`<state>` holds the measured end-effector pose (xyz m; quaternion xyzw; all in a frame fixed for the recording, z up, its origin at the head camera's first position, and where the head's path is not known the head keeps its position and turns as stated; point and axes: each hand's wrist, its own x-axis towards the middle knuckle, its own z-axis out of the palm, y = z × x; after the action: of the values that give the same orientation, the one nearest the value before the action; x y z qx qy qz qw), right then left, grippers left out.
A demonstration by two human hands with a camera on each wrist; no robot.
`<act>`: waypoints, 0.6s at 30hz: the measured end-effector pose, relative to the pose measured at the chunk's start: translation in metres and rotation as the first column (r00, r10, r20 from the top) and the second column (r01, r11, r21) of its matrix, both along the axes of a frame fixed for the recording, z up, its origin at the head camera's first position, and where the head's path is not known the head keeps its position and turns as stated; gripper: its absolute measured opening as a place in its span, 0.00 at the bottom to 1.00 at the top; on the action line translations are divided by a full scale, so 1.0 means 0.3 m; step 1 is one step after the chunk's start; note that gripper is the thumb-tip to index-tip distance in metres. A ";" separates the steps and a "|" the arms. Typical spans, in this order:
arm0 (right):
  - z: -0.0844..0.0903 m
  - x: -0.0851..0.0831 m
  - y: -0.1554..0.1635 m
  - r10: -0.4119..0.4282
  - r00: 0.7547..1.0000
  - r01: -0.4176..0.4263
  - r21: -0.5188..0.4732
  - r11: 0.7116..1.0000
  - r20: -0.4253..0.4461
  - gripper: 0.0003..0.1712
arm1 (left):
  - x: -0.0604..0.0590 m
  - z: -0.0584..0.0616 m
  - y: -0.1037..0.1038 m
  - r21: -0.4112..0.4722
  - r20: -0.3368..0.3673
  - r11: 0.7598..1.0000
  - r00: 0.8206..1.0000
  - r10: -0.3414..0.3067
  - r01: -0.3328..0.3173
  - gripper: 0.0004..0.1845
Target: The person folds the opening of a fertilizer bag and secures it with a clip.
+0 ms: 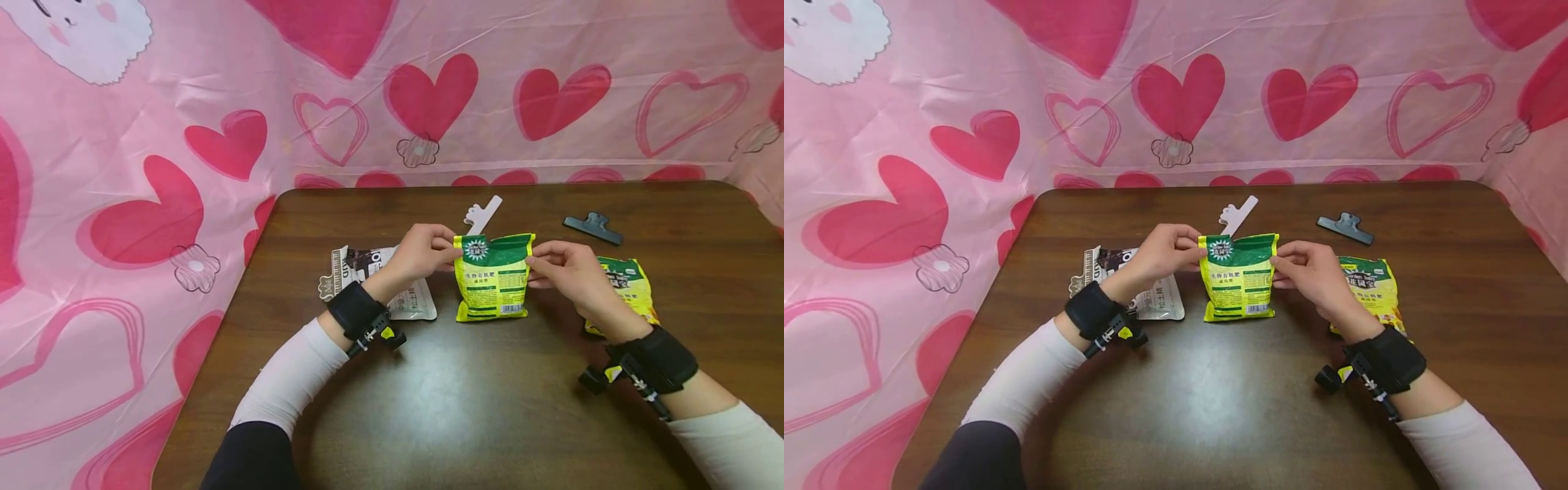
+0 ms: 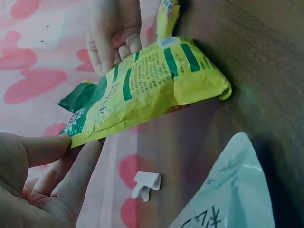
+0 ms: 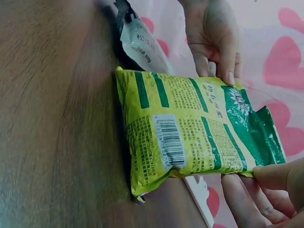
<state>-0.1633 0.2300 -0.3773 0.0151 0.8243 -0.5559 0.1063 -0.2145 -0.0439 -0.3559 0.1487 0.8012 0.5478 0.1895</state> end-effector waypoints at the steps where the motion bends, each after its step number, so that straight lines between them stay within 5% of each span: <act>1: 0.002 0.001 -0.001 0.000 1.000 0.000 -0.006 1.000 -0.010 0.25 | 0.003 0.003 -0.004 0.004 -0.014 1.000 1.000 -0.003 0.003 0.14; 7: 0.010 0.010 -0.015 0.003 0.995 -0.005 -0.025 1.000 -0.099 0.20 | 0.010 0.023 -0.023 -0.018 -0.118 1.000 0.993 -0.013 0.011 0.12; 13: 0.020 0.022 -0.033 0.007 0.990 -0.011 -0.023 1.000 -0.141 0.18 | 0.020 0.037 -0.045 -0.104 -0.273 0.994 0.961 -0.045 0.017 0.12; 18: 0.023 0.036 -0.035 0.035 0.984 -0.026 0.054 0.998 -0.177 0.17 | 0.035 0.029 -0.054 -0.112 -0.309 0.994 0.950 -0.046 0.012 0.11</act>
<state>-0.1526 0.2196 -0.3704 -0.0446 0.8447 -0.5319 0.0401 -0.2041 -0.0600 -0.3471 0.2343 0.8474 0.4702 0.0767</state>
